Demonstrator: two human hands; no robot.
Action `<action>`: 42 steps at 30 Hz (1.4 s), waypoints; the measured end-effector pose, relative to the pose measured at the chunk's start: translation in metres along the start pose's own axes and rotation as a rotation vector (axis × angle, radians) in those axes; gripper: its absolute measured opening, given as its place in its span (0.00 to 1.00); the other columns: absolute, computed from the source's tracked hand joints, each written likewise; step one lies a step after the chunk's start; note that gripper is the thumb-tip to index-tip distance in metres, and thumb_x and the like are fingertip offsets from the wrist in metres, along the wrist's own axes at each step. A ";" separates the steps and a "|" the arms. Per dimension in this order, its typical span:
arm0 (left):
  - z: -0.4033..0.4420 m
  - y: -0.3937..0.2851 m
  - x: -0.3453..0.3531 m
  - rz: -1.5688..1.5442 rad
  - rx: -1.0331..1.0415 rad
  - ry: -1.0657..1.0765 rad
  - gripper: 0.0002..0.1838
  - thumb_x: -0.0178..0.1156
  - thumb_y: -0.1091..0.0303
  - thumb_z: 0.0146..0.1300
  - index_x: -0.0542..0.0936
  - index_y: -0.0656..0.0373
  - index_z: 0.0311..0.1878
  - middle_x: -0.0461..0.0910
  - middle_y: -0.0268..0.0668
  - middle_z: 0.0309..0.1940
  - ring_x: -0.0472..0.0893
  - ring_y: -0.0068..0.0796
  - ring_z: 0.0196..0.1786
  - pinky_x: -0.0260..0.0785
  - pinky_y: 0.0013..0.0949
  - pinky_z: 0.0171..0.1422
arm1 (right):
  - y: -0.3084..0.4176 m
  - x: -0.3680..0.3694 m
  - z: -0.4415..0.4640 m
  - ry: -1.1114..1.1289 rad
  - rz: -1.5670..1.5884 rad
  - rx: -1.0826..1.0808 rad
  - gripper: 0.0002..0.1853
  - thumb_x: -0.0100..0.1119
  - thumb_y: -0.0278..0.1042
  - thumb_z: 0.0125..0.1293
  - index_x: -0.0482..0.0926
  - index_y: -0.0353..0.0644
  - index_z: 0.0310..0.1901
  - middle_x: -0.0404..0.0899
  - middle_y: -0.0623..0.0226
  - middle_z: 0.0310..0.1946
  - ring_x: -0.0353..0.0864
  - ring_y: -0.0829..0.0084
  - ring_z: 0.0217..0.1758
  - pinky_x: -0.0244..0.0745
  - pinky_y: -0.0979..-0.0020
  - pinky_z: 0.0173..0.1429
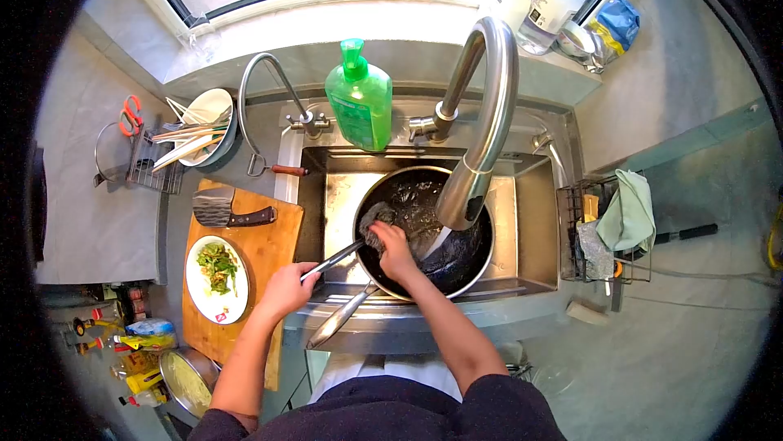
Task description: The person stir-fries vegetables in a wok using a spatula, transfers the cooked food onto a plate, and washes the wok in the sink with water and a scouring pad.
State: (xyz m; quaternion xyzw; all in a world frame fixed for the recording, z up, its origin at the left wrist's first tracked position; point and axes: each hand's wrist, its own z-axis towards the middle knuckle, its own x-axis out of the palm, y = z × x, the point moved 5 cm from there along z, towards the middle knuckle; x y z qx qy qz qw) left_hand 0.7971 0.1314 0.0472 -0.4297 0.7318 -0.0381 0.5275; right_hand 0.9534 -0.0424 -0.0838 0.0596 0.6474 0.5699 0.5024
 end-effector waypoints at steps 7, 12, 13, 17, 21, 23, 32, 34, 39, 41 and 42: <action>0.002 -0.013 -0.005 0.035 -0.017 0.029 0.16 0.58 0.59 0.64 0.83 0.55 0.50 0.83 0.50 0.40 0.81 0.53 0.46 0.73 0.48 0.52 | -0.043 -0.010 0.009 0.091 -0.328 0.490 0.34 0.56 0.16 0.47 0.72 0.41 0.61 0.70 0.57 0.64 0.65 0.50 0.65 0.61 0.60 0.70; 0.005 -0.010 0.000 0.040 -0.004 -0.014 0.15 0.58 0.59 0.64 0.84 0.56 0.48 0.83 0.50 0.39 0.81 0.53 0.46 0.73 0.48 0.52 | -0.030 -0.015 -0.004 0.066 0.115 0.374 0.29 0.50 0.13 0.47 0.76 0.40 0.55 0.74 0.53 0.58 0.66 0.49 0.63 0.62 0.59 0.68; 0.005 -0.016 -0.003 0.039 -0.009 -0.002 0.15 0.58 0.59 0.64 0.84 0.56 0.48 0.83 0.50 0.38 0.81 0.53 0.46 0.73 0.49 0.52 | 0.001 -0.026 -0.005 0.037 0.083 0.205 0.28 0.50 0.13 0.49 0.76 0.40 0.54 0.74 0.53 0.57 0.67 0.48 0.62 0.62 0.58 0.68; 0.008 -0.029 -0.004 0.056 0.020 0.005 0.15 0.58 0.59 0.63 0.84 0.56 0.47 0.83 0.51 0.38 0.81 0.53 0.45 0.73 0.49 0.52 | 0.051 -0.026 -0.014 -0.057 -0.079 -0.045 0.27 0.47 0.12 0.50 0.77 0.38 0.54 0.77 0.55 0.52 0.70 0.49 0.58 0.64 0.58 0.67; 0.012 -0.028 -0.002 0.096 0.014 0.027 0.15 0.59 0.60 0.63 0.83 0.55 0.49 0.83 0.51 0.38 0.81 0.52 0.44 0.73 0.46 0.50 | 0.093 -0.021 -0.003 0.160 0.024 -0.221 0.25 0.51 0.14 0.50 0.78 0.39 0.53 0.78 0.58 0.52 0.71 0.52 0.57 0.67 0.57 0.65; 0.013 -0.023 -0.003 0.075 0.015 -0.003 0.14 0.58 0.60 0.63 0.84 0.55 0.48 0.83 0.51 0.37 0.81 0.53 0.44 0.73 0.47 0.50 | 0.092 -0.020 0.000 0.141 -0.039 -0.185 0.23 0.52 0.14 0.50 0.78 0.39 0.51 0.78 0.59 0.51 0.71 0.54 0.57 0.67 0.58 0.63; 0.013 -0.032 -0.003 0.101 0.059 -0.010 0.14 0.58 0.61 0.64 0.84 0.58 0.47 0.83 0.52 0.37 0.81 0.53 0.43 0.73 0.46 0.49 | 0.070 -0.025 0.000 0.040 -0.208 -0.142 0.26 0.54 0.13 0.45 0.78 0.40 0.50 0.75 0.57 0.52 0.70 0.52 0.58 0.67 0.58 0.60; 0.012 -0.022 0.001 0.036 0.059 0.009 0.15 0.58 0.60 0.64 0.83 0.59 0.46 0.83 0.52 0.36 0.81 0.53 0.43 0.72 0.45 0.48 | 0.047 -0.021 -0.001 0.034 -0.207 -0.068 0.27 0.55 0.14 0.44 0.77 0.40 0.51 0.74 0.57 0.53 0.69 0.51 0.58 0.67 0.58 0.61; 0.003 -0.005 0.000 -0.042 0.029 0.057 0.15 0.58 0.59 0.64 0.83 0.59 0.47 0.83 0.51 0.36 0.81 0.52 0.43 0.72 0.44 0.48 | -0.035 -0.006 0.006 -0.011 -0.339 0.568 0.31 0.52 0.14 0.48 0.74 0.42 0.59 0.66 0.57 0.66 0.60 0.50 0.69 0.58 0.57 0.72; -0.001 0.000 -0.001 -0.021 0.010 0.053 0.15 0.58 0.59 0.64 0.83 0.58 0.48 0.83 0.50 0.37 0.82 0.51 0.43 0.72 0.44 0.48 | -0.045 0.006 0.013 -0.051 -0.237 0.539 0.33 0.46 0.12 0.48 0.73 0.41 0.60 0.68 0.54 0.64 0.61 0.49 0.70 0.57 0.61 0.73; -0.002 0.001 -0.001 -0.005 0.009 0.037 0.15 0.58 0.59 0.64 0.83 0.57 0.48 0.83 0.50 0.37 0.82 0.51 0.44 0.72 0.44 0.49 | -0.041 0.010 0.016 -0.022 -0.039 0.454 0.33 0.44 0.11 0.48 0.74 0.42 0.59 0.67 0.54 0.65 0.60 0.49 0.70 0.57 0.60 0.73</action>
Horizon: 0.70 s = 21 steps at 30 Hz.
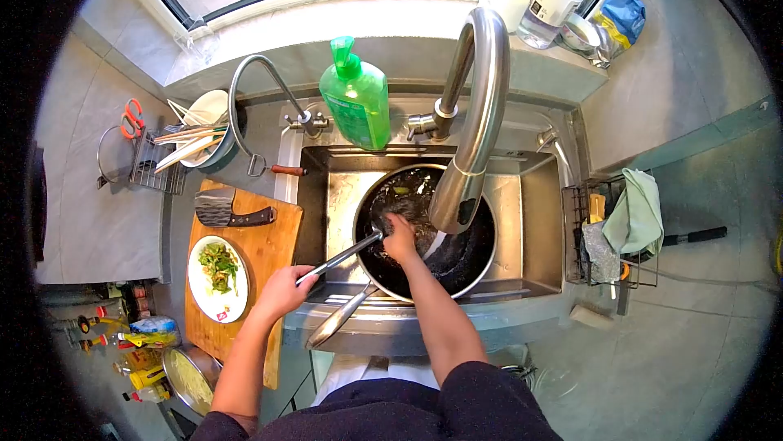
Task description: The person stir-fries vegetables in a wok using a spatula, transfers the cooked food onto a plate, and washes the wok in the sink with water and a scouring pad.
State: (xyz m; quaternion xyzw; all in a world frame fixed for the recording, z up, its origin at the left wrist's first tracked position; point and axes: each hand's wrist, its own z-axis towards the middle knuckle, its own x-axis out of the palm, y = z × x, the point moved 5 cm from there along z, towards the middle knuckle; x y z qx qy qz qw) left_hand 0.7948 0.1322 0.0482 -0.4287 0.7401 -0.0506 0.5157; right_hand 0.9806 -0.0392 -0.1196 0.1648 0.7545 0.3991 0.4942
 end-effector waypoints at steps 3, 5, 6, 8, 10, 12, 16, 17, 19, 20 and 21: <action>0.001 0.001 -0.002 0.042 0.005 -0.048 0.15 0.58 0.58 0.64 0.83 0.55 0.49 0.83 0.50 0.38 0.82 0.51 0.44 0.73 0.44 0.50 | 0.031 -0.007 -0.013 0.054 0.278 -0.321 0.34 0.38 0.09 0.47 0.75 0.42 0.57 0.69 0.52 0.62 0.63 0.47 0.68 0.58 0.56 0.72; 0.000 0.001 -0.002 0.069 0.011 -0.070 0.15 0.59 0.58 0.64 0.84 0.53 0.49 0.83 0.49 0.38 0.82 0.51 0.44 0.73 0.45 0.50 | 0.047 -0.013 -0.029 0.010 0.126 -0.415 0.34 0.40 0.09 0.47 0.74 0.41 0.58 0.72 0.49 0.59 0.68 0.47 0.65 0.61 0.57 0.70; -0.002 0.001 -0.001 0.081 0.010 -0.071 0.15 0.59 0.57 0.64 0.84 0.52 0.49 0.83 0.49 0.37 0.82 0.51 0.43 0.73 0.46 0.50 | 0.045 -0.011 -0.028 -0.005 0.094 -0.433 0.33 0.41 0.09 0.47 0.74 0.40 0.58 0.73 0.48 0.58 0.69 0.47 0.64 0.62 0.58 0.70; -0.003 -0.002 -0.003 0.115 0.013 -0.083 0.15 0.59 0.57 0.64 0.84 0.50 0.50 0.84 0.48 0.36 0.82 0.51 0.42 0.73 0.47 0.49 | 0.012 0.002 0.002 0.005 0.177 -0.294 0.34 0.43 0.09 0.46 0.74 0.40 0.59 0.74 0.48 0.58 0.71 0.50 0.63 0.63 0.62 0.69; -0.004 -0.005 -0.002 0.163 0.001 -0.092 0.15 0.59 0.55 0.63 0.84 0.48 0.49 0.84 0.46 0.37 0.82 0.50 0.43 0.74 0.47 0.48 | -0.005 0.000 0.013 0.148 -0.095 -0.106 0.35 0.46 0.12 0.47 0.72 0.39 0.62 0.74 0.48 0.59 0.70 0.49 0.64 0.63 0.61 0.70; -0.004 -0.004 -0.002 0.188 0.000 -0.097 0.15 0.59 0.54 0.63 0.84 0.46 0.48 0.84 0.45 0.36 0.82 0.49 0.42 0.74 0.48 0.47 | 0.003 0.002 0.002 0.075 -0.165 -0.048 0.35 0.46 0.12 0.47 0.71 0.41 0.63 0.71 0.50 0.62 0.67 0.48 0.66 0.61 0.59 0.71; -0.002 -0.007 -0.002 0.197 0.046 -0.114 0.14 0.59 0.55 0.63 0.84 0.49 0.46 0.84 0.45 0.34 0.82 0.50 0.40 0.74 0.48 0.44 | 0.011 -0.003 -0.001 0.117 -0.001 -0.238 0.35 0.50 0.14 0.49 0.71 0.45 0.64 0.69 0.55 0.65 0.66 0.49 0.66 0.61 0.59 0.71; -0.002 -0.009 -0.003 0.202 0.067 -0.122 0.13 0.59 0.55 0.63 0.84 0.50 0.45 0.84 0.45 0.34 0.82 0.50 0.39 0.74 0.48 0.44 | 0.006 -0.006 0.001 0.160 -0.096 -0.125 0.35 0.49 0.14 0.50 0.71 0.46 0.64 0.69 0.56 0.65 0.66 0.49 0.66 0.61 0.58 0.71; -0.004 -0.018 -0.007 0.167 0.223 -0.235 0.12 0.60 0.56 0.62 0.84 0.51 0.44 0.83 0.45 0.32 0.82 0.51 0.38 0.74 0.48 0.42 | -0.006 -0.010 0.004 0.209 -0.349 0.032 0.34 0.51 0.15 0.51 0.72 0.48 0.63 0.71 0.59 0.64 0.68 0.51 0.65 0.63 0.56 0.69; -0.005 -0.023 -0.009 0.149 0.303 -0.290 0.12 0.60 0.57 0.62 0.83 0.52 0.43 0.83 0.45 0.31 0.81 0.52 0.37 0.74 0.48 0.42 | -0.007 -0.015 0.006 0.157 -0.395 0.052 0.34 0.53 0.15 0.51 0.72 0.48 0.63 0.71 0.60 0.64 0.68 0.52 0.65 0.64 0.56 0.68; -0.003 -0.022 -0.008 0.177 0.263 -0.256 0.12 0.61 0.57 0.62 0.83 0.53 0.42 0.83 0.45 0.30 0.82 0.50 0.36 0.73 0.46 0.41 | -0.003 -0.023 0.008 0.105 -0.441 0.072 0.34 0.54 0.16 0.50 0.72 0.48 0.63 0.71 0.61 0.64 0.68 0.53 0.65 0.64 0.55 0.68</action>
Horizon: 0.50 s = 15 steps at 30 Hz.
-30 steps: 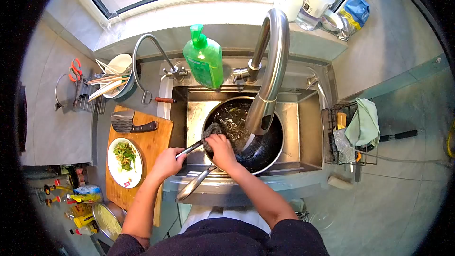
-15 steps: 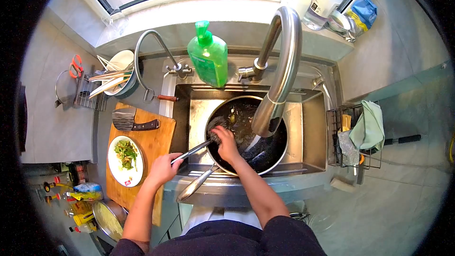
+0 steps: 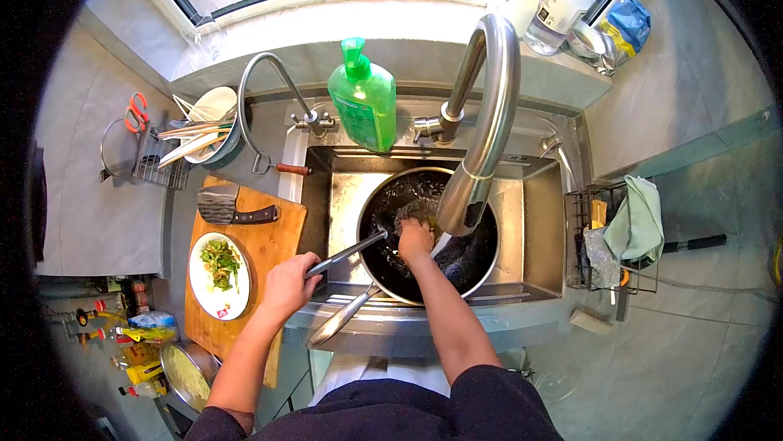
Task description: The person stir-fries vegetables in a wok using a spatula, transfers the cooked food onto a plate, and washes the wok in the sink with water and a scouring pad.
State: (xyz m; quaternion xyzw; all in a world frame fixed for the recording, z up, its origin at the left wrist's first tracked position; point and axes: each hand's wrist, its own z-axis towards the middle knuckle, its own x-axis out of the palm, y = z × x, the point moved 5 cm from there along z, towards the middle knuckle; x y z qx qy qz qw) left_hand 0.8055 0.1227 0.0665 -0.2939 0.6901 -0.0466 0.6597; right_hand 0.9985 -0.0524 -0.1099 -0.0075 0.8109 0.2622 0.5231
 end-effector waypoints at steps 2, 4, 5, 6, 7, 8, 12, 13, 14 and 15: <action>0.001 0.003 0.004 0.050 -0.062 0.085 0.13 0.61 0.57 0.62 0.82 0.56 0.41 0.82 0.43 0.27 0.82 0.46 0.33 0.73 0.44 0.39 | -0.009 -0.014 -0.002 -0.106 -0.061 0.037 0.35 0.58 0.19 0.49 0.72 0.48 0.63 0.68 0.59 0.66 0.66 0.53 0.67 0.64 0.54 0.69; 0.003 0.026 0.023 -0.270 -0.246 0.322 0.14 0.60 0.56 0.65 0.82 0.58 0.38 0.78 0.36 0.21 0.78 0.34 0.25 0.70 0.37 0.33 | -0.022 -0.016 -0.005 -0.162 -0.009 0.098 0.35 0.59 0.21 0.50 0.70 0.48 0.64 0.64 0.55 0.68 0.63 0.49 0.69 0.63 0.53 0.70; 0.002 0.036 0.032 -0.430 -0.336 0.441 0.15 0.59 0.56 0.66 0.82 0.59 0.37 0.77 0.33 0.19 0.76 0.29 0.22 0.69 0.34 0.30 | -0.028 -0.016 -0.007 -0.191 0.017 0.130 0.35 0.60 0.22 0.50 0.70 0.48 0.65 0.63 0.53 0.69 0.61 0.47 0.70 0.62 0.53 0.70; 0.000 0.037 0.034 -0.599 -0.458 0.602 0.18 0.56 0.54 0.70 0.81 0.61 0.37 0.74 0.28 0.19 0.68 0.18 0.19 0.64 0.25 0.26 | -0.029 -0.012 -0.012 -0.192 0.130 0.120 0.38 0.62 0.24 0.51 0.66 0.50 0.68 0.58 0.48 0.70 0.56 0.41 0.71 0.59 0.51 0.72; -0.003 0.040 0.037 -0.741 -0.567 0.679 0.18 0.55 0.54 0.70 0.82 0.61 0.38 0.74 0.27 0.19 0.68 0.17 0.19 0.63 0.24 0.25 | -0.029 -0.007 -0.013 -0.164 0.137 0.139 0.39 0.62 0.25 0.52 0.65 0.51 0.69 0.57 0.47 0.71 0.54 0.40 0.72 0.58 0.52 0.72; -0.007 0.043 0.039 -0.882 -0.679 0.754 0.18 0.54 0.54 0.71 0.82 0.60 0.39 0.75 0.27 0.19 0.67 0.17 0.18 0.63 0.24 0.24 | -0.028 -0.002 -0.014 -0.135 0.146 0.157 0.39 0.62 0.26 0.52 0.64 0.51 0.70 0.56 0.47 0.71 0.53 0.40 0.73 0.56 0.52 0.73; -0.009 0.039 0.040 -0.875 -0.693 0.674 0.17 0.54 0.55 0.71 0.80 0.58 0.50 0.79 0.29 0.27 0.72 0.19 0.25 0.64 0.23 0.26 | -0.017 0.007 -0.013 -0.050 0.267 0.160 0.37 0.55 0.22 0.55 0.64 0.50 0.70 0.54 0.47 0.72 0.47 0.41 0.75 0.51 0.54 0.76; -0.009 0.031 0.035 -0.798 -0.657 0.579 0.17 0.54 0.56 0.71 0.80 0.57 0.51 0.80 0.30 0.28 0.73 0.19 0.26 0.65 0.23 0.26 | -0.015 0.010 -0.012 -0.023 0.303 0.152 0.36 0.54 0.22 0.55 0.65 0.49 0.69 0.54 0.47 0.72 0.47 0.42 0.76 0.51 0.54 0.76; -0.005 0.024 0.031 -0.710 -0.489 0.540 0.13 0.54 0.60 0.71 0.80 0.56 0.51 0.76 0.27 0.24 0.70 0.15 0.28 0.64 0.23 0.25 | -0.027 0.039 0.002 -0.143 0.457 0.000 0.35 0.50 0.19 0.54 0.67 0.46 0.68 0.55 0.47 0.72 0.50 0.43 0.75 0.50 0.55 0.76; -0.002 0.026 0.033 -0.637 -0.386 0.478 0.13 0.54 0.61 0.71 0.79 0.56 0.51 0.75 0.27 0.23 0.70 0.15 0.27 0.64 0.23 0.25 | -0.019 0.037 -0.004 -0.188 0.463 -0.091 0.35 0.49 0.18 0.54 0.67 0.45 0.67 0.55 0.47 0.72 0.51 0.43 0.74 0.50 0.54 0.76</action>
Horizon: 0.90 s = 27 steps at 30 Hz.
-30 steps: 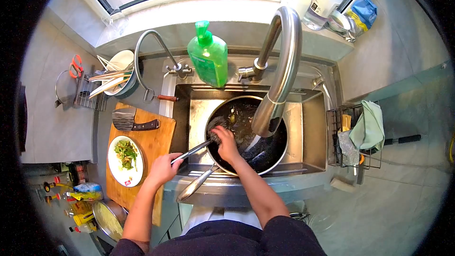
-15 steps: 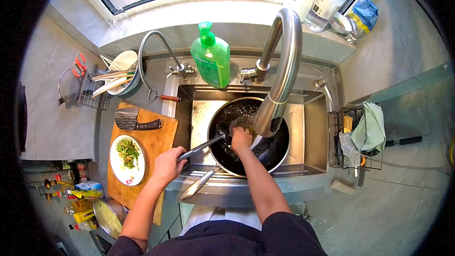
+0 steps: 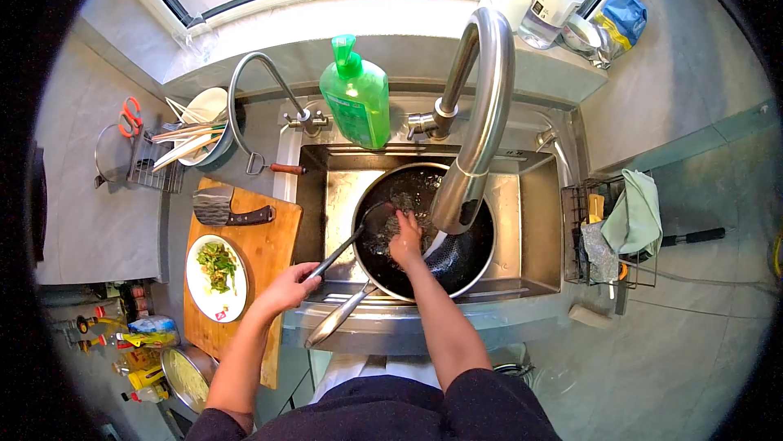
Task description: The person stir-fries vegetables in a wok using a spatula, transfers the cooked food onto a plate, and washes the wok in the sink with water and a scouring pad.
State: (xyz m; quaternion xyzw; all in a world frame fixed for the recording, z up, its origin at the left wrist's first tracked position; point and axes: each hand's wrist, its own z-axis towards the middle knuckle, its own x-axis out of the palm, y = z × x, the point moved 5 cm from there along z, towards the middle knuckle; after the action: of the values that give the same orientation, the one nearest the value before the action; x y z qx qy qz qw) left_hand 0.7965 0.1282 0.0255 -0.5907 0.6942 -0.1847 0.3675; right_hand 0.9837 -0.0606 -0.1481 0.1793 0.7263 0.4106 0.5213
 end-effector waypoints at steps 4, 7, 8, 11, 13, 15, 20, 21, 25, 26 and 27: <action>0.014 0.001 0.000 0.053 -0.005 0.049 0.10 0.52 0.64 0.71 0.77 0.59 0.47 0.75 0.27 0.23 0.70 0.17 0.24 0.64 0.26 0.25 | 0.048 0.011 -0.024 0.092 -0.067 -0.328 0.33 0.51 0.16 0.53 0.68 0.37 0.65 0.56 0.50 0.72 0.54 0.42 0.71 0.56 0.54 0.72; 0.017 0.005 0.005 -0.149 -0.257 0.211 0.11 0.52 0.64 0.70 0.76 0.62 0.46 0.78 0.29 0.25 0.71 0.19 0.24 0.64 0.27 0.25 | 0.052 0.000 -0.014 0.059 -0.171 -0.312 0.32 0.54 0.17 0.52 0.68 0.34 0.63 0.59 0.50 0.70 0.57 0.44 0.70 0.59 0.54 0.71; 0.022 0.009 0.008 -0.179 -0.274 0.232 0.12 0.53 0.64 0.70 0.76 0.63 0.48 0.79 0.30 0.26 0.73 0.20 0.25 0.65 0.27 0.25 | 0.043 -0.003 -0.006 0.006 -0.255 -0.249 0.31 0.54 0.17 0.50 0.69 0.32 0.61 0.60 0.48 0.69 0.57 0.45 0.70 0.60 0.54 0.71; 0.026 0.016 0.011 0.025 -0.006 0.041 0.18 0.57 0.63 0.67 0.75 0.64 0.55 0.81 0.36 0.30 0.77 0.25 0.32 0.71 0.30 0.32 | 0.031 -0.022 0.006 -0.062 -0.386 0.154 0.33 0.55 0.19 0.51 0.67 0.32 0.64 0.62 0.48 0.68 0.61 0.45 0.69 0.61 0.57 0.71; 0.013 -0.013 0.006 0.279 0.214 -0.065 0.25 0.61 0.64 0.62 0.73 0.65 0.61 0.84 0.49 0.38 0.83 0.38 0.45 0.74 0.36 0.50 | 0.013 -0.008 0.011 -0.012 -0.274 0.169 0.33 0.54 0.19 0.53 0.65 0.31 0.66 0.60 0.47 0.69 0.60 0.47 0.70 0.59 0.57 0.72; 0.008 -0.027 0.007 0.356 0.182 -0.097 0.23 0.61 0.66 0.62 0.76 0.66 0.58 0.83 0.53 0.42 0.82 0.45 0.49 0.72 0.38 0.55 | 0.009 0.006 0.015 0.059 -0.067 -0.009 0.33 0.53 0.20 0.56 0.62 0.30 0.67 0.57 0.47 0.71 0.57 0.49 0.73 0.54 0.57 0.75; 0.011 -0.033 0.005 0.362 0.137 -0.138 0.18 0.59 0.68 0.62 0.79 0.66 0.54 0.81 0.57 0.46 0.80 0.53 0.51 0.71 0.40 0.56 | 0.041 0.006 -0.006 0.372 -0.514 -0.028 0.34 0.55 0.23 0.58 0.66 0.50 0.69 0.57 0.62 0.73 0.54 0.56 0.75 0.56 0.56 0.72; 0.009 -0.035 0.005 0.345 0.134 -0.134 0.18 0.59 0.68 0.62 0.79 0.66 0.54 0.81 0.56 0.45 0.81 0.53 0.51 0.71 0.40 0.56 | 0.034 0.005 0.005 0.345 -0.593 0.010 0.34 0.56 0.24 0.58 0.66 0.51 0.69 0.56 0.62 0.73 0.55 0.56 0.74 0.57 0.56 0.72; 0.008 -0.035 0.004 0.361 0.144 -0.128 0.18 0.59 0.70 0.62 0.79 0.66 0.54 0.81 0.56 0.45 0.81 0.51 0.51 0.71 0.40 0.56 | 0.032 0.016 0.019 0.213 -0.647 0.050 0.34 0.60 0.28 0.57 0.66 0.46 0.68 0.57 0.63 0.72 0.59 0.57 0.69 0.59 0.57 0.68; 0.008 -0.033 0.003 0.345 0.137 -0.133 0.18 0.59 0.70 0.62 0.79 0.66 0.54 0.81 0.56 0.45 0.81 0.51 0.51 0.71 0.40 0.56 | 0.044 0.013 0.015 0.261 -0.611 0.060 0.34 0.60 0.28 0.56 0.66 0.46 0.68 0.57 0.63 0.72 0.59 0.57 0.68 0.59 0.57 0.68; 0.009 -0.032 0.002 0.326 0.133 -0.134 0.18 0.58 0.70 0.62 0.79 0.66 0.54 0.81 0.56 0.45 0.81 0.51 0.51 0.71 0.40 0.56 | 0.055 0.011 0.005 0.328 -0.572 -0.042 0.35 0.61 0.27 0.54 0.66 0.45 0.67 0.57 0.62 0.71 0.59 0.56 0.69 0.60 0.56 0.68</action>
State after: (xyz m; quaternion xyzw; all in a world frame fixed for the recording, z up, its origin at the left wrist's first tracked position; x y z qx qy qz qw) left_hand 0.8249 0.1200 0.0410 -0.4556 0.7410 -0.1286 0.4762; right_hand 0.9748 -0.0179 -0.1124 -0.1111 0.8128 0.2860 0.4952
